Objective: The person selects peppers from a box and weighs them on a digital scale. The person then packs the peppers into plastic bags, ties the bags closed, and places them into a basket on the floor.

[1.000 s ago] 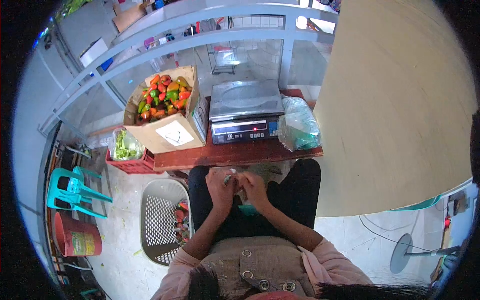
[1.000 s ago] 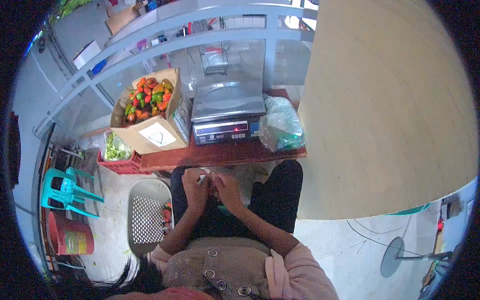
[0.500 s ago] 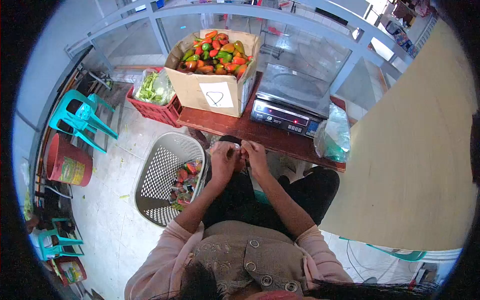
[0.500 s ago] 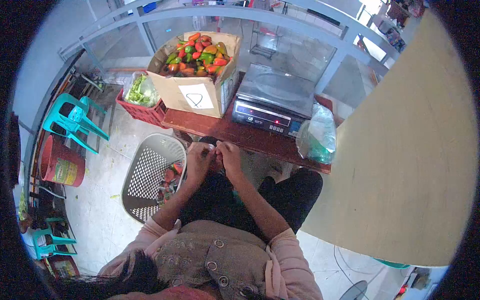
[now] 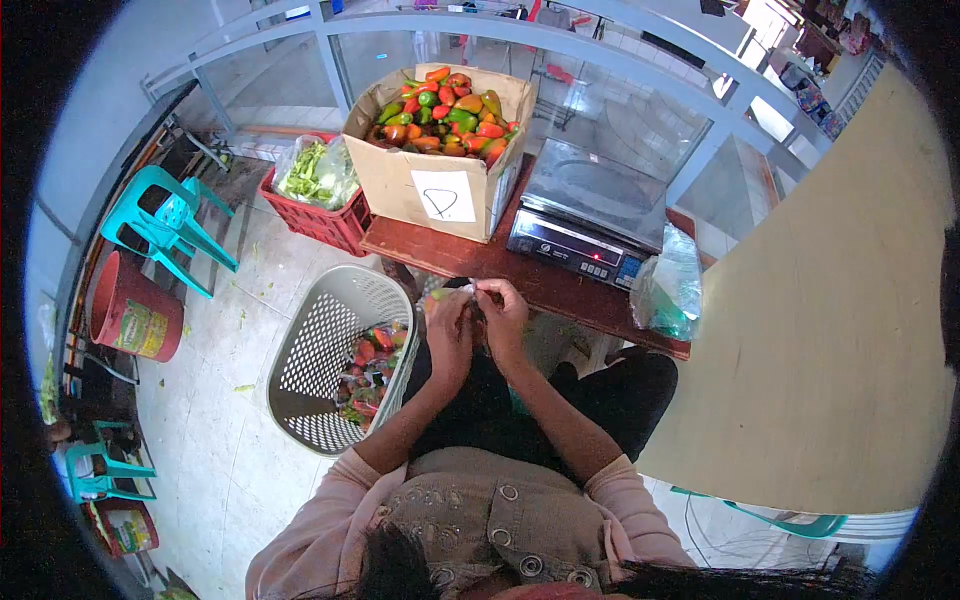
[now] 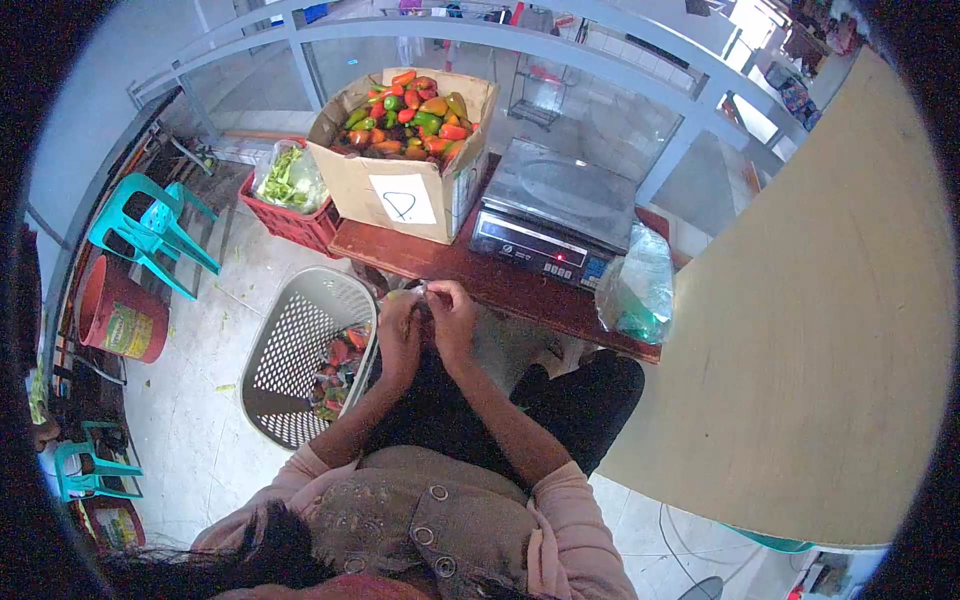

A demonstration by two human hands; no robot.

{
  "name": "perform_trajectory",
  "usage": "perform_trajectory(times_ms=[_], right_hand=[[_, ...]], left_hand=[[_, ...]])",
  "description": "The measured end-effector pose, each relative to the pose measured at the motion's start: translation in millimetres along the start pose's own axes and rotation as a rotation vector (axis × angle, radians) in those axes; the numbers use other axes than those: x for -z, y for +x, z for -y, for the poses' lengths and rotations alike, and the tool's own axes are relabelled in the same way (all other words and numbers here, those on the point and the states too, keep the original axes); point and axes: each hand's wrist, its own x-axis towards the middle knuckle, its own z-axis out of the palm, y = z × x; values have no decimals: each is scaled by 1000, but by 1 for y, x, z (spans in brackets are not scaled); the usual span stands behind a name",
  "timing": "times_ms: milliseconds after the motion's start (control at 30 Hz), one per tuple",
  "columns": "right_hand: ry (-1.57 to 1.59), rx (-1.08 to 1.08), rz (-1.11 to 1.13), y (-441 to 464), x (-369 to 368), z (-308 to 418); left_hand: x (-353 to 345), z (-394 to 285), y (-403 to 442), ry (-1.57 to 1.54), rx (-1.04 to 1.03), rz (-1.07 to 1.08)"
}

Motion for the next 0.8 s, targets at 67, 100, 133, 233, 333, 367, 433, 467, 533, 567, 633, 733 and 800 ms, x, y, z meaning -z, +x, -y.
perform_trajectory(times_ms=[67,100,133,233,333,367,433,467,533,567,633,733,800], right_hand=[[-47,52,-29,1,-1,0],[-75,76,-35,3,-2,-3],[-103,98,-40,4,-2,-6],[-89,-12,12,3,-3,-2],[-135,35,37,-4,-6,8],[-180,101,31,-4,-6,9],[-270,234,19,-5,-5,10],[-267,225,31,-5,-4,9],[-261,209,48,-2,-2,5],[-264,197,58,-1,0,4],[-269,171,77,2,3,4],[-261,148,88,2,6,9],[-304,184,70,6,10,1]], left_hand=[[0,7,-7,35,-22,74],[1,7,-7,52,-33,111],[2,5,-8,58,-46,105],[5,0,-9,61,-78,94],[7,2,-8,40,-78,100],[8,5,-9,37,-68,110],[11,4,-9,8,-43,146],[13,2,-8,-18,-31,169],[16,-2,-6,-62,-19,200],[17,-3,-6,-79,-19,209],[17,-5,-7,-88,-29,227],[20,-9,-8,-79,-36,221],[26,-15,-10,-96,-13,186]])
